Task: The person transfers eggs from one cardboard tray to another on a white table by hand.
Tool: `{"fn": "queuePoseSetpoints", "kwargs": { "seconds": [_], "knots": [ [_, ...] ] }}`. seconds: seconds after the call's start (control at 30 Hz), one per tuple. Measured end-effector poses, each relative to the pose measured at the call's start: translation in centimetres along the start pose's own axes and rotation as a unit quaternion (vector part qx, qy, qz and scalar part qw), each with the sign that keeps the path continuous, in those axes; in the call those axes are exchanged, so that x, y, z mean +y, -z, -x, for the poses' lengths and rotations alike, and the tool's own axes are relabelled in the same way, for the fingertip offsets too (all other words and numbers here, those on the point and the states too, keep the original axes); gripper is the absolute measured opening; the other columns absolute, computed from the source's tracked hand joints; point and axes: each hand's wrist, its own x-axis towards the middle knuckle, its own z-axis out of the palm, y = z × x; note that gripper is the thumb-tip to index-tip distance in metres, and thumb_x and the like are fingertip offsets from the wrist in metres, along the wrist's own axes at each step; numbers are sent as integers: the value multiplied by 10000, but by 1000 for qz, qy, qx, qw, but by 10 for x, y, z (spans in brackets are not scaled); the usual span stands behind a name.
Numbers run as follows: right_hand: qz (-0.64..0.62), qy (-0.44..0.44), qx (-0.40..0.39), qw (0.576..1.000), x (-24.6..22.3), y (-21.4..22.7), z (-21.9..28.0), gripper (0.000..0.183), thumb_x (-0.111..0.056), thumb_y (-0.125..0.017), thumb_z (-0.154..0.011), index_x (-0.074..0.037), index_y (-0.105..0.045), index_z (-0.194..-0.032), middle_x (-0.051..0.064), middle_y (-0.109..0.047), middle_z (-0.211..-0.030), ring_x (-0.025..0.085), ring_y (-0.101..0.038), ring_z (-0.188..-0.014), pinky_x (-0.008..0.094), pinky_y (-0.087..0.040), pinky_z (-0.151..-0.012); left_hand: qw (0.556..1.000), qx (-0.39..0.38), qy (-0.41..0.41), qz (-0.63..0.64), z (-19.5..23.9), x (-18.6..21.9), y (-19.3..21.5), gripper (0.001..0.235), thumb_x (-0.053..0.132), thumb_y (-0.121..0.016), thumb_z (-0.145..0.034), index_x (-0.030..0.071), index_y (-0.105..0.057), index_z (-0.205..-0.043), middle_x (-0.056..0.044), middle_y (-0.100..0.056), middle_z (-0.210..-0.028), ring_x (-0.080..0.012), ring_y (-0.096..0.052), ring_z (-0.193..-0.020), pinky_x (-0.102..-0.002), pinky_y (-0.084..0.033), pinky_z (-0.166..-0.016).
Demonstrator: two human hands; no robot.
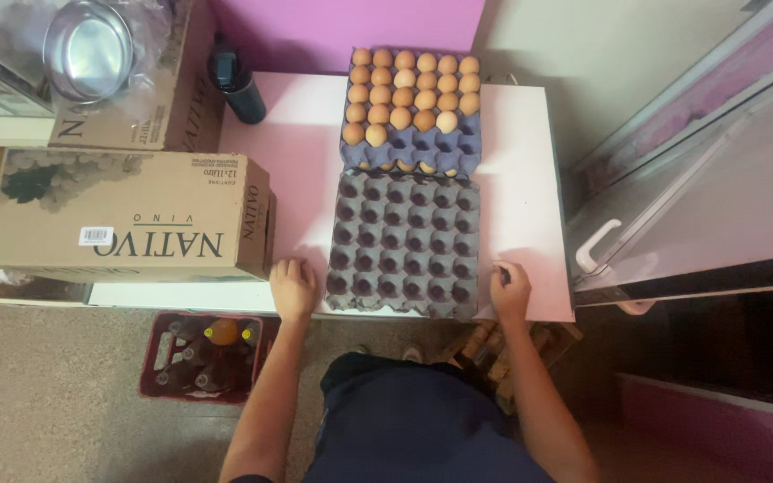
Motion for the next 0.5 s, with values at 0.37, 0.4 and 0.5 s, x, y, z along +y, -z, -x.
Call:
{"fn": "queuePoseSetpoints", "kwargs": {
  "seconds": [0.37, 0.4, 0.5],
  "knots": [
    [-64, 144, -14, 987, -171, -55, -146, 140, -120, -769, -890, -127, -762, -1030, 85, -736, -940, 302, -712, -924, 399, -568, -824, 998, -3, 16, -59, -12, 17, 8, 196, 210, -683, -810, 144, -707, -993, -84, -712, -1059, -310, -691, -980, -424, -531, -809],
    [-30, 188, -43, 981, -203, -65, -163, 158, -203, -789, -905, -152, -757, -1052, 63, -733, -940, 291, -714, -933, 403, -571, -841, 998, -12, 20, -66, -10, 16, 7, 204, 236, -673, -817, 160, -711, -1003, -61, -718, -1062, -290, -693, -973, -414, -528, -792],
    [21, 326, -58, 943, -197, -143, -207, 279, -265, -829, -848, -171, -754, -1100, 53, -741, -905, 278, -718, -924, 408, -571, -855, 997, -4, 24, -67, -9, 15, 4, 186, 220, -667, -816, 160, -709, -987, -67, -717, -1032, -299, -692, -995, -415, -531, -796]
  ]
}}
